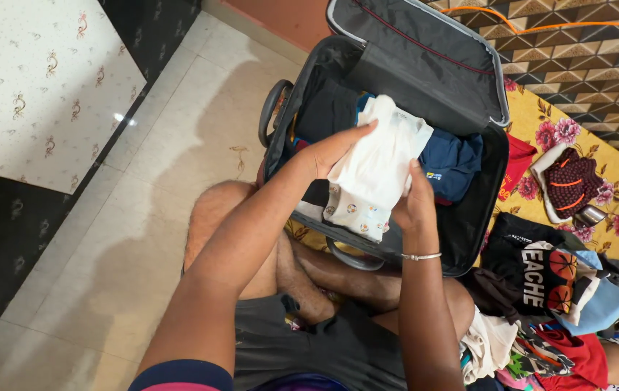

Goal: The person folds various clothing items, including shorts, shirts, and underwear, and places them into an open suitcase. The person continues to fold and stack items neatly inside the suitcase.

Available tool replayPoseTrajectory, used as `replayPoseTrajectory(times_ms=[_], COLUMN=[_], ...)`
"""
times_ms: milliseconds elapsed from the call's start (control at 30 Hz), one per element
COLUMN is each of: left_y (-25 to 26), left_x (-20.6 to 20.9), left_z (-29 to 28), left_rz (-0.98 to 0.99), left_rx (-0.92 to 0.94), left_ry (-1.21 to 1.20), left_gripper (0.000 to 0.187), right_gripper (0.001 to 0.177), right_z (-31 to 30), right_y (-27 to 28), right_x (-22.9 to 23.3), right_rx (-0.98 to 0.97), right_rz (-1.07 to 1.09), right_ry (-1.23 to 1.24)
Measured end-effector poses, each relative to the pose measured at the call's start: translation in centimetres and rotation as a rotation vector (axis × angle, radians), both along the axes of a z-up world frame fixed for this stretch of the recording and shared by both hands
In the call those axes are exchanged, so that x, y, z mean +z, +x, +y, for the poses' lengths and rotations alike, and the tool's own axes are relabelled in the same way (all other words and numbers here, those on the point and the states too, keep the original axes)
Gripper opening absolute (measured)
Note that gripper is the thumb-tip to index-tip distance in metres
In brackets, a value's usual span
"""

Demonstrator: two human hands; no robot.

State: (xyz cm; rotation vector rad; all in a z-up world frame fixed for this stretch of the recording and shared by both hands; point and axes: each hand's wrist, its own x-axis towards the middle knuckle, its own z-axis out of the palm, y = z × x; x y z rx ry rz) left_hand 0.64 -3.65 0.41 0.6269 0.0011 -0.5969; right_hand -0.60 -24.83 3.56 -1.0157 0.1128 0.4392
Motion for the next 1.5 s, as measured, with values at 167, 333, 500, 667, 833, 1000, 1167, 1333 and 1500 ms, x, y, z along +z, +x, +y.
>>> replayPoseTrajectory(times_ms=[167,333,500,667,833,1000,1167,1333,1500], left_y=[0.3,1.3,4.8,11.7,11.1,4.9,2.0,-1.5,-3.1], left_x=[-1.9,-5.3,-6.8,-8.0,-9.5,-9.5,-5.5,-3.2,-2.8], left_z=[-1.1,-1.8,-2.8,-2.8,-2.7,-1.0,0.5,1.1,1.7], left_rz=[-0.006,-0.135,-0.227,-0.246,-0.174,-0.268,-0.496,-0.681,-0.659], left_rx=[0.063,0.279,0.408,0.592,0.638,0.608,0.678,0.703,0.718], left_ry=[0.420,0.824,0.711,0.755,1.405,1.408,1.441,1.386,1.376], left_gripper=[0.059,0.047,0.047,0.054,0.068,0.062,0.053,0.048,0.046], right_gripper=[0.043,0.042,0.041,0.045,0.065,0.055,0.020,0.018,0.031], right_z=[-1.0,-2.1,-2.5,-3.1,-5.7,-12.3,-22.5,-34.0,-38.1], right_y=[-0.5,-0.8,2.0,8.7,10.9,5.1,-3.1,-10.9,-17.6], right_x=[-2.8,-3.8,-2.5,-2.4,-5.5,-8.0,-6.9,-7.6,-10.3], right_rx=[0.057,0.026,-0.015,-0.053,-0.166,-0.191,-0.307,-0.518,-0.106], right_rz=[-0.024,-0.024,-0.105,-0.227,-0.186,-0.355,-0.533,-0.257,-0.144], right_ry=[-0.241,-0.328,-0.416,-0.415,-0.869,-0.875,-0.890,-1.014,-1.716])
